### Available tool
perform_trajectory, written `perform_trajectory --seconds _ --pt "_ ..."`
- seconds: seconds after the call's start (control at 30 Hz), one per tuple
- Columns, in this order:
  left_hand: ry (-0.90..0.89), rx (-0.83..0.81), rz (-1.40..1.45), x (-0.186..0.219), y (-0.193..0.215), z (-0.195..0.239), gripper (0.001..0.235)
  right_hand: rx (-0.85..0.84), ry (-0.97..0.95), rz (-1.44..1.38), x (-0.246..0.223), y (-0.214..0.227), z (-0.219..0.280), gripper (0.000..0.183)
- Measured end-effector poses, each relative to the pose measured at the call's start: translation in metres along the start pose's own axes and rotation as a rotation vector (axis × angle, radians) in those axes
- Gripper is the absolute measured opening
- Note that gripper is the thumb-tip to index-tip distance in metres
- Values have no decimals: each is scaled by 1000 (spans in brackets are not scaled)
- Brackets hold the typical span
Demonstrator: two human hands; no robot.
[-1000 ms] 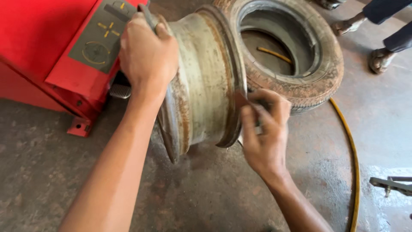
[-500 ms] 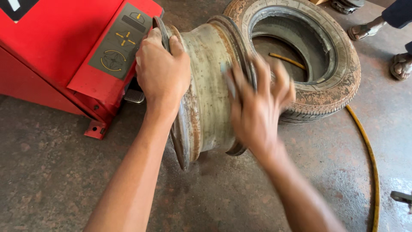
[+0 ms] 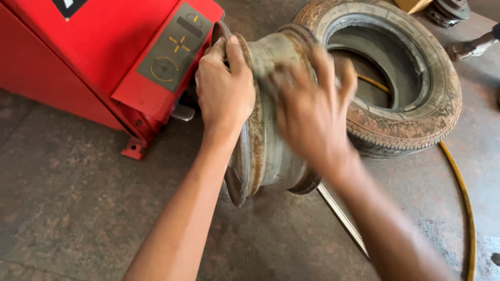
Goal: The person scrubs a rusty metal wheel rim with a sanding block, rotating it to clean different sections. The rim is held against a red machine while the person works on its surface.
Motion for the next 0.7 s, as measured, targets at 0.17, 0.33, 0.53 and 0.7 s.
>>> perform_trajectory --seconds 0.17,0.33,0.53,0.7 --pt "175 -144 -68 1 2 0 39 -19 110 -34 -1 26 3 28" --pt "2 15 -92 5 9 15 39 4 174 -36 16 15 -18 23" --pt "-8 -69 -196 19 17 19 32 -8 167 -46 5 19 4 29" --pt "28 -72 -168 18 18 32 29 -22 195 -6 29 -4 -29 26"
Point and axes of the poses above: each hand's wrist, its own z-axis away from the middle knuckle, its own y-axis out of the back of the hand, x = y × z, the point moved 3 cm from there along -z, towards the middle knuckle, and after that the axes turned 8 degrees about y, right-handed, at the moved point
